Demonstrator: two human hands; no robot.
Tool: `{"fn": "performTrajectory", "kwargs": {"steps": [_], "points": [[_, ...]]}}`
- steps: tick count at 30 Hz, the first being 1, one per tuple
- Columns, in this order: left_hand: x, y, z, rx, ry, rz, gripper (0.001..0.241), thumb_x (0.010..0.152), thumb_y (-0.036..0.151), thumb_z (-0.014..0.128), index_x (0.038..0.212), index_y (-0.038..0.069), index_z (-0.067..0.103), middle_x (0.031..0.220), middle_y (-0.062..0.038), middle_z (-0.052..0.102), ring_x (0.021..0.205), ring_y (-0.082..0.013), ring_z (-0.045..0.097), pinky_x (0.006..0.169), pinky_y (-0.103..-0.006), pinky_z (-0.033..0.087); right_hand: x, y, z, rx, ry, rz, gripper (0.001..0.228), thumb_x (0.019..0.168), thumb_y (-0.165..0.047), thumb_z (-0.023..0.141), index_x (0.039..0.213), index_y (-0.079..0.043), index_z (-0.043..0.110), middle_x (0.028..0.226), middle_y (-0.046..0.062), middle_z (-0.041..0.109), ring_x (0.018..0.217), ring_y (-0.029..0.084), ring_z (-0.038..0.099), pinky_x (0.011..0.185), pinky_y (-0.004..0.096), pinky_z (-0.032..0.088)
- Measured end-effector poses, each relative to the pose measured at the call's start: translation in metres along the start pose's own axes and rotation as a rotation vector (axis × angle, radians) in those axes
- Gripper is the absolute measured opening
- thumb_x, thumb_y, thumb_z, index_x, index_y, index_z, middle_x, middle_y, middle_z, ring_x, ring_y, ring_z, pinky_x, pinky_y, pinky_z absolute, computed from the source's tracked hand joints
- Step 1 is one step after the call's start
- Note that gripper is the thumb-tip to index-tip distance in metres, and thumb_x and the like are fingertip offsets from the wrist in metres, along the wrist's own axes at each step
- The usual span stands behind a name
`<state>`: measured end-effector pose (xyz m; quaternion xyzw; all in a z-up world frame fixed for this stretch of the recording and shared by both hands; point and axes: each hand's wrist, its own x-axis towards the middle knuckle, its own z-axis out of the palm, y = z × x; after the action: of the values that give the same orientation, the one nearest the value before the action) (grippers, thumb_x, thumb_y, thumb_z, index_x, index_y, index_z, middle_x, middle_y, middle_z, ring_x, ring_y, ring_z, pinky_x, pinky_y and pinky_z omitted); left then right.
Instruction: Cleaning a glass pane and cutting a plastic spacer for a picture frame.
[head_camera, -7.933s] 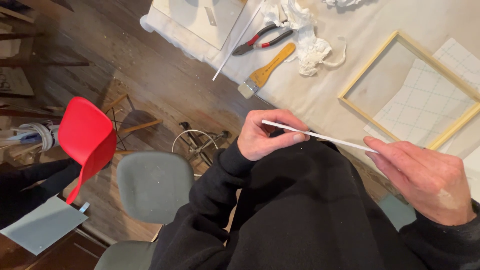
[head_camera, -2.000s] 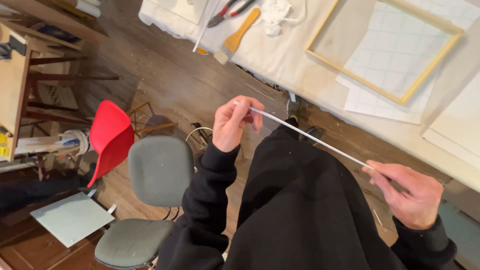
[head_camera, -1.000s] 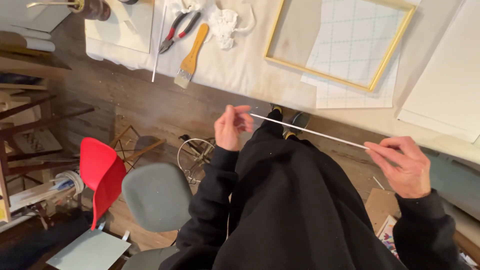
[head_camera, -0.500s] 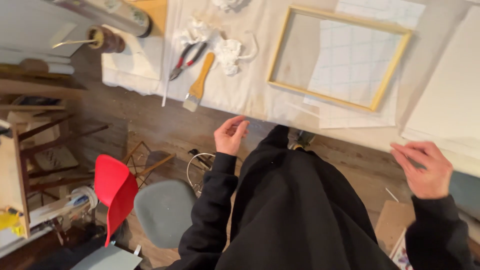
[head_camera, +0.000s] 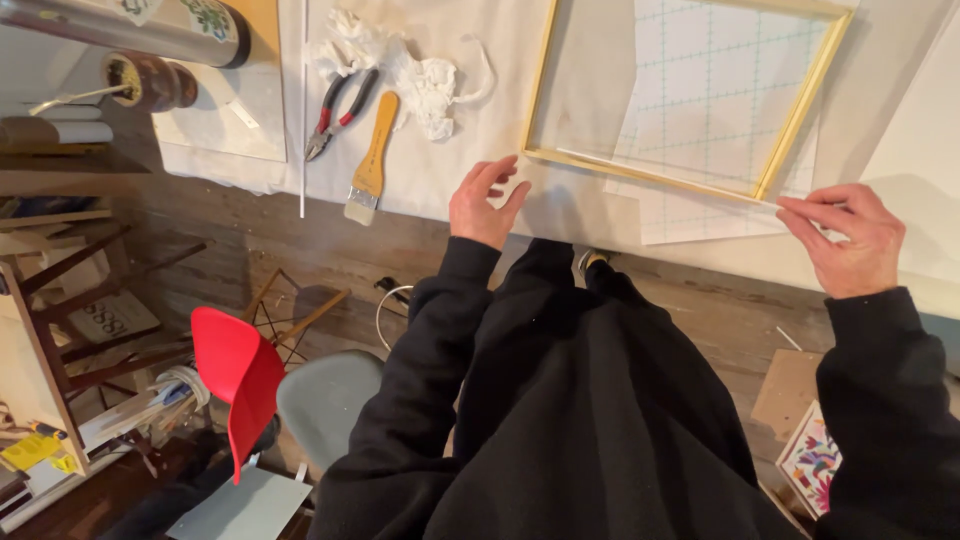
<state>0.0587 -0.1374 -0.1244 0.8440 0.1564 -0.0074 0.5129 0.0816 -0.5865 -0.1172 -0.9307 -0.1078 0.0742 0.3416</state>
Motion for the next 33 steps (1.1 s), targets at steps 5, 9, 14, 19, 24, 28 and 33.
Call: {"fn": "performTrajectory", "kwargs": {"steps": [5,9,14,19,24,28,33], "points": [[0.015,0.003,0.008,0.250,-0.034,0.064,0.039,0.085,0.015,0.082,0.123,0.014,0.071,0.109,0.000,0.069,0.092,-0.0191,0.066,0.080,-0.0319,0.057,0.013,0.005,0.011,0.040,-0.055,0.004,0.016,0.107,-0.008,0.086,0.121,-0.011,0.080,0.103,0.004,0.063,0.084,0.011,0.064,0.073,0.022,0.050],[0.023,-0.006,0.013,0.364,-0.018,0.182,0.038,0.085,0.017,0.081,0.121,0.015,0.070,0.109,0.001,0.066,0.103,-0.0216,0.064,0.082,-0.0340,0.056,0.019,-0.005,0.015,0.040,-0.097,0.043,0.018,0.106,-0.007,0.085,0.122,-0.012,0.080,0.104,0.005,0.062,0.080,0.012,0.062,0.070,0.023,0.048],[0.032,-0.009,0.015,0.421,-0.033,0.242,0.036,0.083,0.012,0.080,0.118,0.014,0.071,0.105,0.000,0.063,0.099,-0.0226,0.062,0.080,-0.0356,0.054,0.027,-0.015,0.018,0.074,-0.113,0.054,0.020,0.105,-0.006,0.084,0.123,-0.014,0.079,0.106,0.005,0.062,0.081,0.012,0.063,0.072,0.023,0.051],[0.039,-0.008,0.014,0.428,-0.054,0.280,0.033,0.081,0.010,0.081,0.112,0.014,0.071,0.100,-0.002,0.060,0.095,-0.0240,0.059,0.079,-0.0369,0.053,0.030,-0.013,0.022,0.013,-0.123,0.033,0.021,0.105,-0.006,0.085,0.123,-0.015,0.080,0.105,0.004,0.060,0.082,0.013,0.059,0.073,0.023,0.052],[0.042,-0.002,0.014,0.435,-0.063,0.283,0.031,0.082,0.007,0.080,0.110,0.012,0.070,0.099,-0.002,0.059,0.094,-0.0240,0.059,0.079,-0.0368,0.053,0.031,-0.012,0.025,-0.001,-0.135,0.028,0.023,0.104,-0.006,0.086,0.123,-0.016,0.080,0.105,0.004,0.058,0.082,0.012,0.057,0.075,0.024,0.053],[0.046,-0.003,0.013,0.433,-0.068,0.313,0.030,0.080,0.008,0.081,0.108,0.012,0.070,0.099,-0.002,0.059,0.094,-0.0247,0.059,0.079,-0.0375,0.053,0.032,-0.008,0.030,0.009,-0.126,0.016,0.023,0.102,-0.006,0.086,0.122,-0.015,0.080,0.104,0.004,0.058,0.085,0.013,0.060,0.074,0.024,0.053],[0.048,-0.011,0.013,0.461,-0.081,0.350,0.024,0.079,0.010,0.082,0.100,0.013,0.071,0.097,-0.001,0.058,0.093,-0.0248,0.058,0.079,-0.0380,0.052,0.034,-0.011,0.034,0.001,-0.115,-0.012,0.023,0.101,-0.006,0.087,0.121,-0.016,0.080,0.100,0.003,0.058,0.089,0.016,0.056,0.076,0.026,0.052]]}}
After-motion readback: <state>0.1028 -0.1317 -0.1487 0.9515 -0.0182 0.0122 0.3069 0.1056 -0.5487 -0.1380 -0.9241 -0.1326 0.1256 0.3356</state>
